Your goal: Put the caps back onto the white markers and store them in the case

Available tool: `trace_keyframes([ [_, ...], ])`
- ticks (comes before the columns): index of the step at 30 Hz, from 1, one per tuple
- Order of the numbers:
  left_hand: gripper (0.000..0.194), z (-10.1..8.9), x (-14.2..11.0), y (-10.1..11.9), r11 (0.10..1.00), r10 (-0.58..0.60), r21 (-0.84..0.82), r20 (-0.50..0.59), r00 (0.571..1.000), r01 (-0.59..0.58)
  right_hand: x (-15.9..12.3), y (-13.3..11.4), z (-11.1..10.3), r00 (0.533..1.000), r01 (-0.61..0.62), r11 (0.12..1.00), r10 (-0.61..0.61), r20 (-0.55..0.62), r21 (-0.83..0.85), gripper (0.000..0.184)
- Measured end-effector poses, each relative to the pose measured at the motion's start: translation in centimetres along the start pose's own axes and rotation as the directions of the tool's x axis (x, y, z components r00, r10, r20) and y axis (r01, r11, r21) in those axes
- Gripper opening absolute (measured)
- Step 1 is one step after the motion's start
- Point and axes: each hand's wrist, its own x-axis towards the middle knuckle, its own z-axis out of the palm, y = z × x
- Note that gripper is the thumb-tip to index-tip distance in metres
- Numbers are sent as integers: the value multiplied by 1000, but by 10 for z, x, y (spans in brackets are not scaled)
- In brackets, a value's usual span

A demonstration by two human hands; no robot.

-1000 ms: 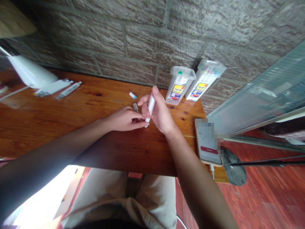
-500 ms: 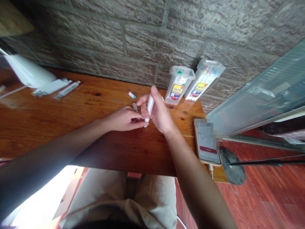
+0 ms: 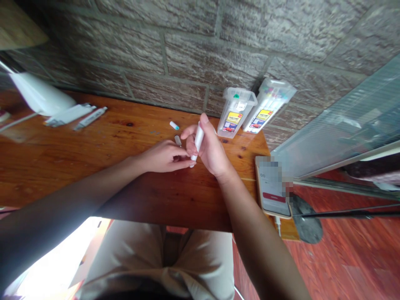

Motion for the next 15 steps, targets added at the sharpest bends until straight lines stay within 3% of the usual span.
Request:
trace_keyframes([
  [15, 34, 2, 0, -1, 1000, 1, 7, -19, 1000, 0, -1, -1, 1, 999, -33, 999, 33, -31, -10, 62],
])
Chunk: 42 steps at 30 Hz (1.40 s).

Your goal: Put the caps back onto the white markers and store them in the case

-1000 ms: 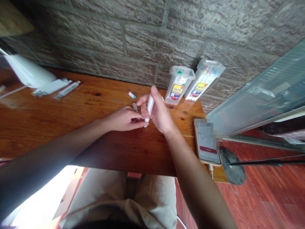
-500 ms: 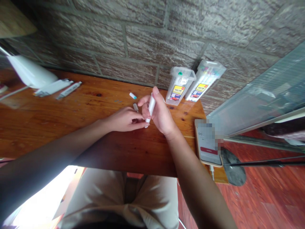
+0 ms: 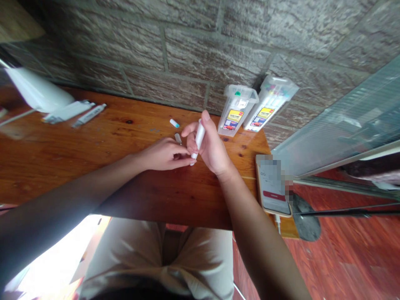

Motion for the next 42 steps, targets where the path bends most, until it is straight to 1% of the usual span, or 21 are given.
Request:
trace_keyframes([
  [9, 36, -1, 0, 1, 1000, -8, -10, 10, 1000, 8, 0, -1, 1, 1000, 5, 1000, -5, 2, -8, 59],
  [14, 37, -1, 1, 1, 1000, -24, -15, 15, 1000, 24, 0, -1, 1, 1000, 18, 1000, -17, 1, -12, 61],
  [21, 35, -1, 1, 1, 1000, -15, -13, 17, 1000, 15, 0, -1, 1, 1000, -3, 1000, 2, -9, -27, 64],
  [28, 35, -1, 1, 1, 999, -4, -32, 10, 1000, 4, 1, -1, 2, 1000, 5, 1000, -5, -18, -19, 67],
  [36, 37, -1, 2, 2, 999, -3, -32, 19, 1000, 4, 2, 1, 1, 998, 37, 999, -38, 46, 30, 66],
  [42, 34, -1, 2, 3, 999, -2, -34, 19, 1000, 3, 3, 1, 2, 999, 17, 1000, -17, 34, 16, 71],
])
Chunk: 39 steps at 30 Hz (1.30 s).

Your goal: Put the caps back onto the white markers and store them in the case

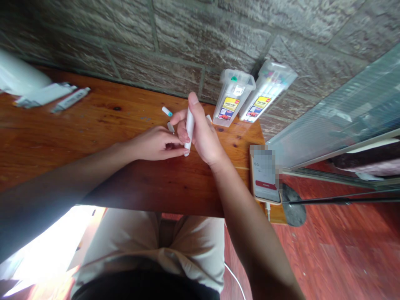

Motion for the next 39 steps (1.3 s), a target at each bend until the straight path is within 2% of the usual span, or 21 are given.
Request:
trace_keyframes([
  [6, 35, 0, 1, 1, 1000, 1, 10, -2, 1000, -1, -1, 0, -1, 1000, 16, 1000, -16, 15, 10, 77],
  [12, 33, 1, 1, 0, 1000, 0, 4, 8, 1000, 0, -1, 1, -2, 1000, 14, 1000, -14, 28, 16, 76],
  [19, 35, 1, 0, 1, 1000, -16, 28, 39, 999, 15, 1, 2, -1, 1000, 20, 1000, -20, -18, -10, 77],
  [27, 34, 0, 1, 0, 1000, -13, 16, 38, 999, 12, 1, 2, -2, 1000, 23, 1000, -23, 2, -15, 77],
  [33, 36, 0, 1, 0, 1000, -10, 17, 44, 999, 9, -2, -1, 0, 1000, 23, 996, -24, -3, -89, 69],
  [39, 38, -1, 1, 1, 1000, -2, 31, 38, 999, 1, -4, -2, 3, 1000, -6, 990, 2, -26, -144, 74],
])
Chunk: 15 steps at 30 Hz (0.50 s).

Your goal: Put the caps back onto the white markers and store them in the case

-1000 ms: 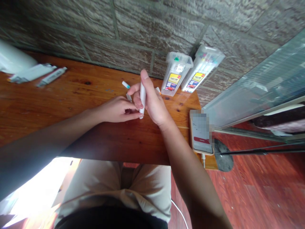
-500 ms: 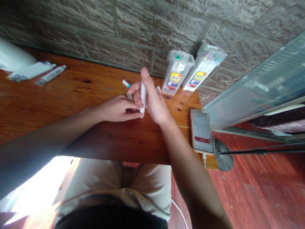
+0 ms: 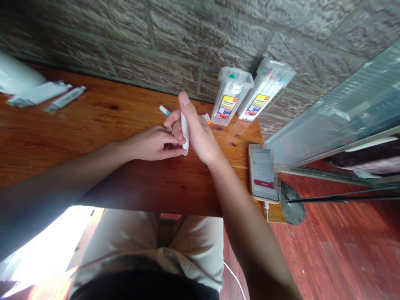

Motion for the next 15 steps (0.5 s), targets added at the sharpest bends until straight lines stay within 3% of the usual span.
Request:
trace_keyframes([
  [5, 35, 1, 0, -2, 1000, -1, -9, 5, 1000, 1, -1, -1, 1, 1000, 5, 1000, -5, 19, -12, 75],
  [10, 29, 6, -2, -7, 1000, 30, -7, -16, 999, -31, -5, 4, 3, 995, 89, 981, -81, 51, -173, 63],
  [13, 27, 7, -3, -8, 999, 41, -29, -41, 998, -43, -6, 9, 6, 993, 119, 966, -122, 3, -228, 57],
  [15, 26, 5, -3, -6, 998, 31, -51, -21, 999, -32, -6, 10, 7, 991, 108, 979, -120, -65, -173, 59],
])
